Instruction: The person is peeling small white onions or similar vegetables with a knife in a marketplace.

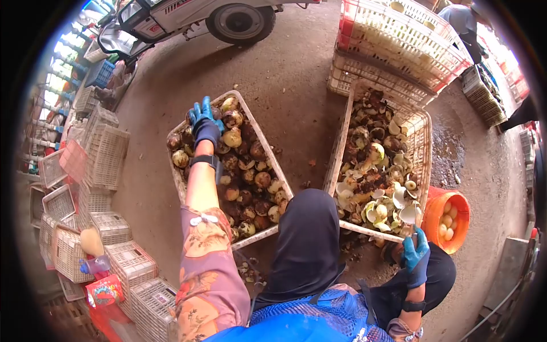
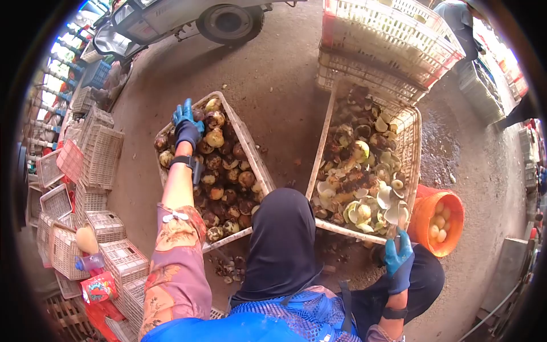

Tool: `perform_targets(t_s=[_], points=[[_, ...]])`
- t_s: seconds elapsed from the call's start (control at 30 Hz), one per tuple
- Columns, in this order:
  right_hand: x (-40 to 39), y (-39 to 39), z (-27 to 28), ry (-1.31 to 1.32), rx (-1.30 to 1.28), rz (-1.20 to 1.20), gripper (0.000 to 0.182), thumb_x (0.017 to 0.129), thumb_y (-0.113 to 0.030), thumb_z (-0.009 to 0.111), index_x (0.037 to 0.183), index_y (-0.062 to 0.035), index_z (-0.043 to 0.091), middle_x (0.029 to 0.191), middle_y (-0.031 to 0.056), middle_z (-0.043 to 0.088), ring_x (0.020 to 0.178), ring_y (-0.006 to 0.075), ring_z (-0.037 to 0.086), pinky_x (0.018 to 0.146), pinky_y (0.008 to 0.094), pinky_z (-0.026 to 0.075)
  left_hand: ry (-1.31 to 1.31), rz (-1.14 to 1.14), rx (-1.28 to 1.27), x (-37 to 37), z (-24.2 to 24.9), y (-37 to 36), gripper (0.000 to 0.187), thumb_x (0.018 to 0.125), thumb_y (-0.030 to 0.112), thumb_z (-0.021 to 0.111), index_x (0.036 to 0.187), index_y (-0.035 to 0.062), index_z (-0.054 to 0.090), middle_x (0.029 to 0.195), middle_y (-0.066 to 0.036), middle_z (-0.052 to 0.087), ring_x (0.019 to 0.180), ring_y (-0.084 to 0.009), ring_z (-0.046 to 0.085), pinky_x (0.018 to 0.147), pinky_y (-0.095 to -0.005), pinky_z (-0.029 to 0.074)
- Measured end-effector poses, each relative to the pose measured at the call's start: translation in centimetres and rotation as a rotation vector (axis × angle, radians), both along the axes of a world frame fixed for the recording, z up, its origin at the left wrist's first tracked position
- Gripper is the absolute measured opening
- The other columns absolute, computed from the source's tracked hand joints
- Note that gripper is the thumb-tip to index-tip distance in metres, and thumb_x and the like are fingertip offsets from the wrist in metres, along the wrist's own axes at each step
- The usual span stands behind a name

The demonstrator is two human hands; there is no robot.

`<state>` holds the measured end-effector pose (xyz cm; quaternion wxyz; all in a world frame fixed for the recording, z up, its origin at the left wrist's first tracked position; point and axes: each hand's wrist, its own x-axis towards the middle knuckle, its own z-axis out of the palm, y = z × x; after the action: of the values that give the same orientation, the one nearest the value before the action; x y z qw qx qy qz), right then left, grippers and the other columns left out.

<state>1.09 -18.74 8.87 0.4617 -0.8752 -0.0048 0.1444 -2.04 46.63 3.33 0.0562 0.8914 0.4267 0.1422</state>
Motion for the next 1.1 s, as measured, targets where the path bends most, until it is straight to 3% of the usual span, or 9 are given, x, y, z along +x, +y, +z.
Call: perform_targets(t_s=[0.1, 0.33, 0.47, 0.53, 0.6, 0.7, 0.87, 1.0, 1.1], points=[[-0.1, 0.5, 0.4, 0.060, 0.065, -0.012, 0.040, 0.090, -0.014, 0.058, 0.126, 0.0031, 0.054, 0.070, -0.0029, 0.048, 0.060, 0.0057, 0.046, 0.054, 0.0242, 0.040, 0.363, -0.058, -0.161, 0.8, 0.1, 1.9, 0.083, 0.074, 0.011, 0.073, 0.148, 0.0267, 0.037, 0.160, -0.014, 0.022, 0.145, -0.0386, 0.026, 0.117, -0.0471, 0.029], [0.1, 1.1, 0.4, 0.130, 0.137, -0.073, 0.039, 0.091, -0.010, 0.059, 0.127, 0.0030, 0.053, 0.069, -0.0042, 0.047, 0.058, 0.0047, 0.044, 0.051, 0.0230, 0.038, 0.363, -0.022, -0.018, 1.6, -0.2, 0.9, 0.074, 0.073, 0.015, 0.077, 0.140, 0.0222, 0.047, 0.148, -0.018, 0.037, 0.132, -0.0398, 0.042, 0.104, -0.0484, 0.045], [0.3, 1.2, 0.3, 0.150, 0.154, -0.076, 0.035, 0.091, -0.009, 0.060, 0.123, 0.0034, 0.055, 0.070, -0.0046, 0.047, 0.058, 0.0047, 0.045, 0.051, 0.0227, 0.039, -0.445, -0.072, -0.110, -1.7, -6.6, 4.1, 0.063, 0.072, 0.014, 0.077, 0.129, 0.0073, 0.052, 0.118, -0.016, 0.060, 0.109, -0.0318, 0.059, 0.097, -0.0404, 0.049], [0.1, 0.6, -1.1, 0.028, 0.158, 0.026, 0.035, 0.090, -0.009, 0.061, 0.122, 0.0037, 0.055, 0.071, -0.0046, 0.048, 0.059, 0.0044, 0.045, 0.052, 0.0222, 0.039, -0.993, 0.154, -0.951, -3.3, -1.1, -2.4, 0.046, 0.080, 0.013, 0.072, 0.123, 0.0052, 0.058, 0.107, -0.014, 0.066, 0.093, -0.0297, 0.065, 0.080, -0.0463, 0.059], [-0.1, 0.4, -1.1, -0.008, 0.189, 0.050, 0.034, 0.090, -0.008, 0.061, 0.121, 0.0042, 0.055, 0.072, -0.0044, 0.049, 0.061, 0.0045, 0.046, 0.054, 0.0220, 0.039, -1.429, -0.075, -1.521, -6.0, -2.2, -4.4, 0.043, 0.086, 0.026, 0.067, 0.122, 0.0042, 0.060, 0.108, -0.016, 0.067, 0.088, -0.0345, 0.068, 0.073, -0.0508, 0.061], [0.0, 1.0, -0.4, 0.009, 0.247, -0.002, 0.030, 0.090, -0.008, 0.061, 0.116, 0.0061, 0.056, 0.075, -0.0033, 0.051, 0.068, 0.0058, 0.048, 0.059, 0.0230, 0.041, -1.327, -0.252, -1.741, -7.1, 3.3, -12.2, 0.057, 0.092, 0.048, 0.057, 0.125, 0.0032, 0.058, 0.119, -0.023, 0.064, 0.096, -0.0407, 0.068, 0.075, -0.0486, 0.062], [-0.8, 1.6, 1.6, 0.065, 0.416, 0.131, 0.039, 0.092, -0.010, 0.059, 0.129, 0.0012, 0.051, 0.082, -0.0009, 0.057, 0.063, 0.0050, 0.051, 0.051, 0.0203, 0.041, -1.392, -0.645, -2.272, -6.7, 10.4, -23.8, 0.056, 0.098, 0.046, 0.051, 0.140, 0.0082, 0.048, 0.138, -0.031, 0.046, 0.116, -0.0463, 0.057, 0.079, -0.0479, 0.061], [-3.7, 2.5, 4.6, 0.099, 0.665, 0.019, 0.035, 0.095, -0.013, 0.064, 0.127, -0.0003, 0.055, 0.086, -0.0035, 0.057, 0.071, 0.0029, 0.049, 0.059, 0.0195, 0.043, -1.246, -0.603, -2.479, -6.1, 12.1, -31.2, 0.055, 0.098, 0.045, 0.051, 0.137, 0.0062, 0.049, 0.140, -0.029, 0.045, 0.120, -0.0470, 0.054, 0.080, -0.0494, 0.060], [-5.7, 1.7, 6.6, -0.095, 0.481, 0.181, 0.030, 0.095, -0.011, 0.063, 0.121, 0.0029, 0.060, 0.090, -0.0022, 0.061, 0.081, 0.0043, 0.053, 0.068, 0.0217, 0.047, -1.061, -0.467, -2.585, -5.4, 12.1, -36.2, 0.054, 0.098, 0.048, 0.050, 0.133, 0.0064, 0.053, 0.134, -0.028, 0.052, 0.108, -0.0468, 0.061, 0.070, -0.0442, 0.062]])
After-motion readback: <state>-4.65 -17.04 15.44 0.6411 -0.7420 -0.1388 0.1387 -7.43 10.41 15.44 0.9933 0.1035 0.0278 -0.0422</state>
